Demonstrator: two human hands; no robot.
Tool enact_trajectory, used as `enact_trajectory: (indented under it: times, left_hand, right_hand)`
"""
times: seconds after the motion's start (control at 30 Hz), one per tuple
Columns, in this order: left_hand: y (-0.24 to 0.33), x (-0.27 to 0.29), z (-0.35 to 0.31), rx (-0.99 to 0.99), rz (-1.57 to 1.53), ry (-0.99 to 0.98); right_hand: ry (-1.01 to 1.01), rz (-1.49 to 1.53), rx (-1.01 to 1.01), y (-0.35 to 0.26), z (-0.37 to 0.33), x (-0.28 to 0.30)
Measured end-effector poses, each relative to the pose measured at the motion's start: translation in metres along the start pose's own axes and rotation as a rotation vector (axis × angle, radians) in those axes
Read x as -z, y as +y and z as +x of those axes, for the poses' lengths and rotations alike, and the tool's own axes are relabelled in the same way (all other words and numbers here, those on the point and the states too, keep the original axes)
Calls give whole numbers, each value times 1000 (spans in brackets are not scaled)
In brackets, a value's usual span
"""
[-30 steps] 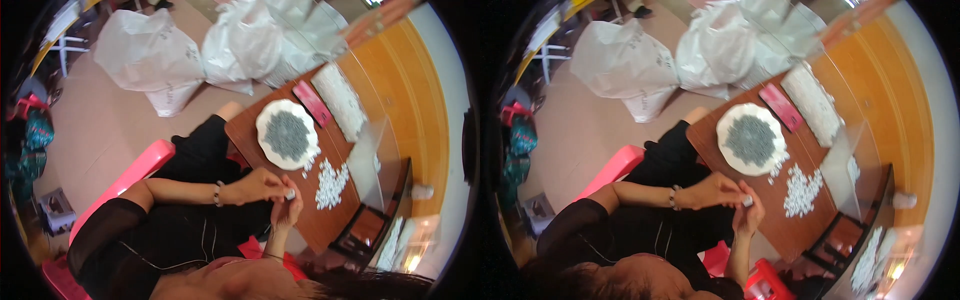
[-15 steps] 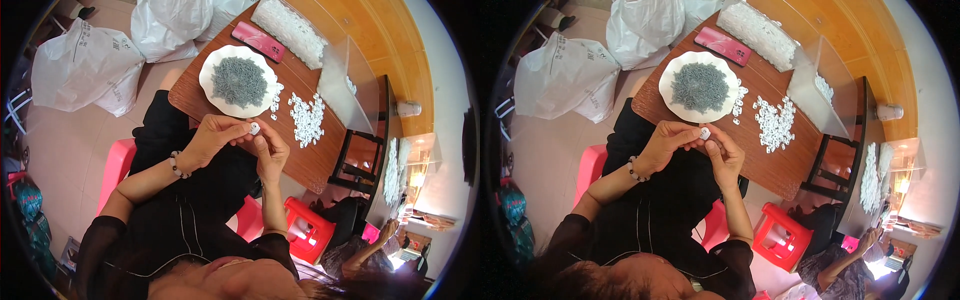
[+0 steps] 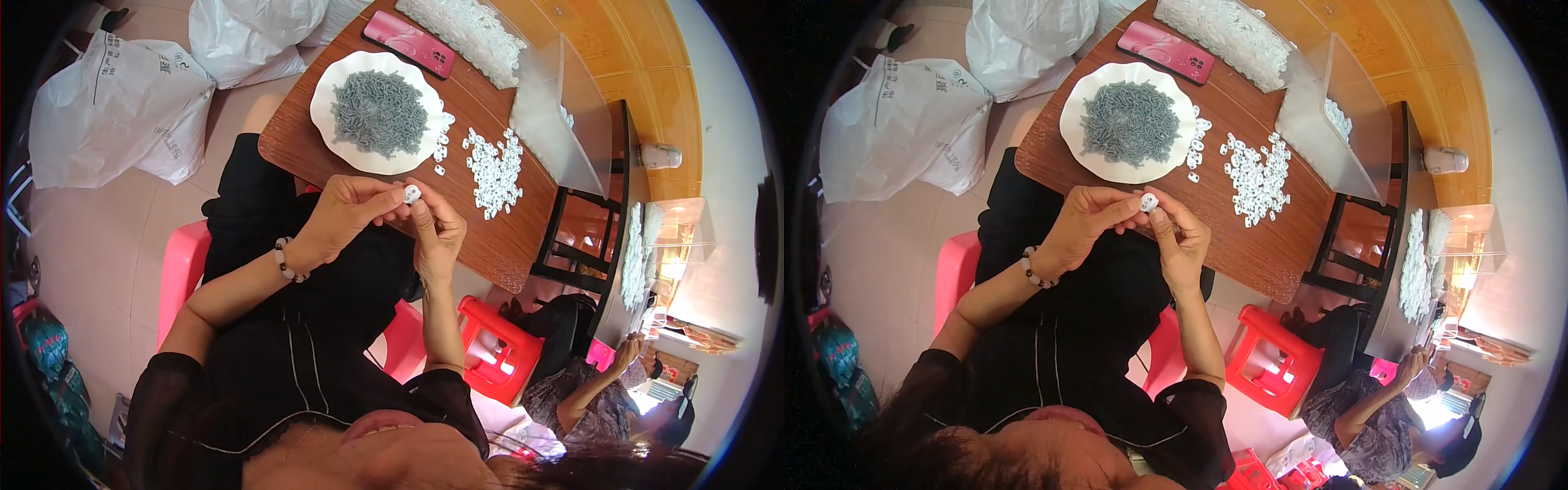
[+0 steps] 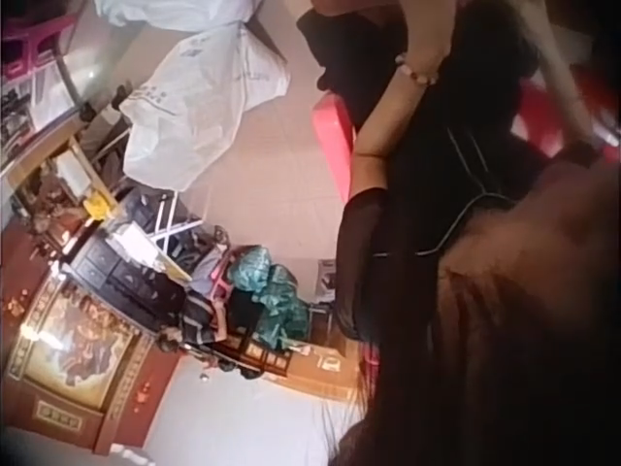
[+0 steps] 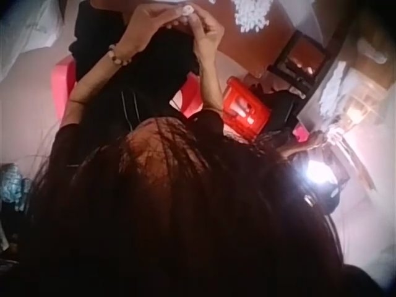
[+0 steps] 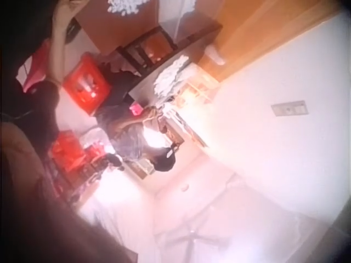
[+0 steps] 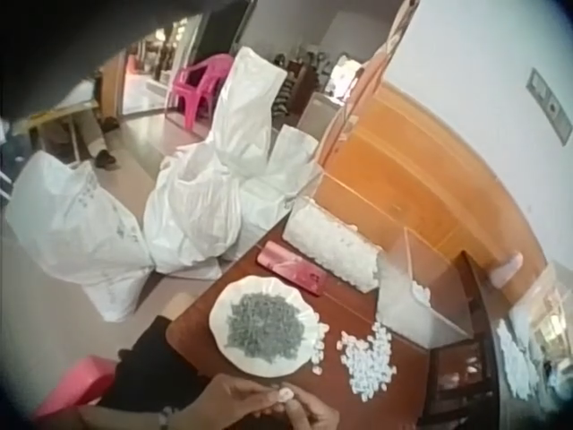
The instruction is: Assembling small white plastic components by hand.
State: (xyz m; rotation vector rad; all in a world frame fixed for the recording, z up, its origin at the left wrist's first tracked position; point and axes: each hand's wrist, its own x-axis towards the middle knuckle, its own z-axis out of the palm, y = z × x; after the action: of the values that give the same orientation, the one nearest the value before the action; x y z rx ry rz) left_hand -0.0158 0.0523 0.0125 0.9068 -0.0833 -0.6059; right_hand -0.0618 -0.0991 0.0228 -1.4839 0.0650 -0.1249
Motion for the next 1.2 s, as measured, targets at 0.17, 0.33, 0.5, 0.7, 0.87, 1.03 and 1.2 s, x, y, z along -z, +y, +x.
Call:
enact_trajectory:
  times: [0.17,0.33,0.5,0.7,0.87,1.03,1.2]
  left_hand:
    - [-1,1,2,32,-7,13]
    - [0,1,3,89,-26,21]
    - [-2,1,5,71,12,12]
    - [-6,2,4,64,46,-3]
    - [-9,4,5,73,32,10]
    - [-10,6,5,152,18,-34]
    - [-10,10,6,164,-25,5]
  right_hand:
    - [13,-11,0,1,1,0]
    - [21,16,-11,3,2,1]
    - [-3,18,22,4,5,6]
    - [-9,-25,-94,-1,5,11]
    - [94,-294,63,-25,16,15]
    - [340,-746,359,-69,54,59]
    - [622,-893,563,-125,133,133]
